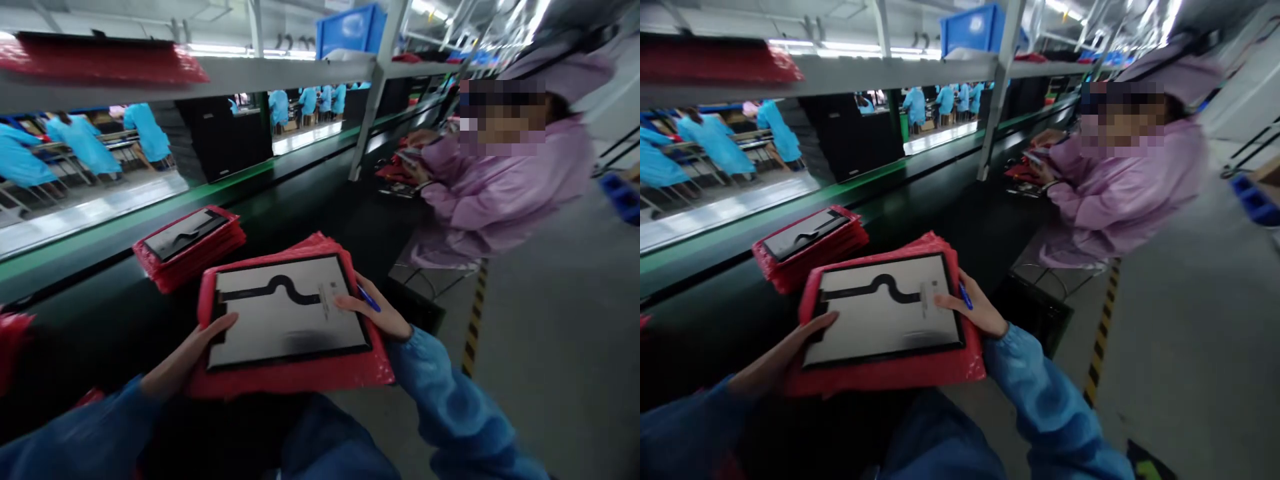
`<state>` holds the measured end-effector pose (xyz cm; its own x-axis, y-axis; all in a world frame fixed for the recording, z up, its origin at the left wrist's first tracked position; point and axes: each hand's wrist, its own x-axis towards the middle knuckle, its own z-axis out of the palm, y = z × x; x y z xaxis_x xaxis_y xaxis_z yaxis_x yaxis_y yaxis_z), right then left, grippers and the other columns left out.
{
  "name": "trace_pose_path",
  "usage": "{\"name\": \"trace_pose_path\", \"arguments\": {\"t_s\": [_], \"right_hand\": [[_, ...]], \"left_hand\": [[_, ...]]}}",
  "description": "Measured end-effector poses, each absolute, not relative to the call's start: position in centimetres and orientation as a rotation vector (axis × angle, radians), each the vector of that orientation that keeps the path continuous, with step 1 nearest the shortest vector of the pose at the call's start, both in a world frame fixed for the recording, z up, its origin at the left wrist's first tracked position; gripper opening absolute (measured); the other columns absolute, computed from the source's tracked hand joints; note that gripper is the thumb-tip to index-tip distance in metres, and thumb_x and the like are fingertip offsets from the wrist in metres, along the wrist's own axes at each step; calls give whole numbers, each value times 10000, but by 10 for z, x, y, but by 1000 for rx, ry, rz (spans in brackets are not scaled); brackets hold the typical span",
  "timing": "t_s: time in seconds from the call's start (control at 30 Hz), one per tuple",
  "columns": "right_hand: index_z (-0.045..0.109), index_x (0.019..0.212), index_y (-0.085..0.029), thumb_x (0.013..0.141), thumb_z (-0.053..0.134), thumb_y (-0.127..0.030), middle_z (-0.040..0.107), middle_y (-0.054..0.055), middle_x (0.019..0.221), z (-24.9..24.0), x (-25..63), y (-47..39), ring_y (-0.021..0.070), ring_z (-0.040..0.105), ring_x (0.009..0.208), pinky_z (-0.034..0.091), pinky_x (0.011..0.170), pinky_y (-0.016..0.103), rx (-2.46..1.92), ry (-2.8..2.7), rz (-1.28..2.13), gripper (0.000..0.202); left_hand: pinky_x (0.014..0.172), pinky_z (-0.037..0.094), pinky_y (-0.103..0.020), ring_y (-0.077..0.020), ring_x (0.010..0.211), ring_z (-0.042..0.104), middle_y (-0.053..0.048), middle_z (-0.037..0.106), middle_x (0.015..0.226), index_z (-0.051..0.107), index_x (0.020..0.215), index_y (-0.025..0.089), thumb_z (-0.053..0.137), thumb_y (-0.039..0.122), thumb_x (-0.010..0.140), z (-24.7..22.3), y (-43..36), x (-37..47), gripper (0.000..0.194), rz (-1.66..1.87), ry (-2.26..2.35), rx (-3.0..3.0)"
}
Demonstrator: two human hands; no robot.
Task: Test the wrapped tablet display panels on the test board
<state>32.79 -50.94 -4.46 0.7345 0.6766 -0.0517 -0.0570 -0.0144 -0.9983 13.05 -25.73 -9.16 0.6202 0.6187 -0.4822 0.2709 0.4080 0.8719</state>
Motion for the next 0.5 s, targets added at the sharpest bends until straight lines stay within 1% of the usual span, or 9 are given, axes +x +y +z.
{"name": "trace_pose_path", "arguments": {"t_s": [0.07,0.13,0.2,0.23,0.27,0.33,0.37,0.4,0.5], "right_hand": [[643,1157,-264,575,849,-444,766,56,1085,-68,347,-532,319,736,1017,646,761,421,-1541,-378,446,643],[663,1082,-254,549,853,-447,775,62,1037,-87,366,-550,315,750,937,648,720,420,-1568,-230,305,598],[670,996,-253,532,840,-467,781,64,968,-103,384,-565,304,756,840,647,681,421,-1587,-118,205,539],[668,966,-253,523,829,-478,781,62,933,-110,392,-572,301,754,804,646,668,424,-1598,-73,161,522],[667,937,-252,513,819,-488,779,59,895,-116,400,-578,299,751,773,645,657,429,-1609,-24,114,509],[668,898,-249,517,796,-500,768,48,828,-126,416,-588,297,744,739,642,650,440,-1641,71,18,474],[673,890,-247,540,785,-501,760,43,803,-130,424,-592,296,743,737,641,656,442,-1664,113,-28,446],[680,886,-244,577,774,-496,751,40,782,-134,432,-595,294,741,740,638,663,442,-1693,147,-68,410],[714,883,-238,746,729,-454,730,51,759,-140,457,-594,268,737,770,619,695,393,-1816,180,-164,256]], "left_hand": [[647,590,-403,-297,742,720,-129,758,879,748,1008,157,858,470,657,-91,-263,183,483,24,783,1254],[533,531,-332,-225,590,655,-99,723,750,745,860,132,827,495,660,-93,-271,234,422,-11,655,1382],[457,436,-263,-157,494,557,-58,643,606,697,673,119,815,443,664,-94,-279,276,345,16,612,1446],[438,388,-234,-130,478,516,-38,610,571,683,633,118,811,384,663,-92,-282,291,297,50,601,1478],[423,333,-208,-103,471,476,-23,594,563,684,626,115,802,313,662,-89,-282,301,233,94,588,1514],[404,231,-186,-61,465,397,-10,618,616,721,691,116,754,203,672,-77,-278,307,95,189,559,1579],[398,195,-188,-47,458,359,-12,643,660,739,737,119,726,183,689,-70,-273,304,81,229,546,1603],[394,175,-193,-39,448,331,-18,665,704,751,779,124,702,188,712,-62,-266,297,105,260,535,1620],[383,158,-205,-34,415,306,-43,678,723,759,812,120,677,228,734,-45,-240,262,157,301,540,1652]]}}
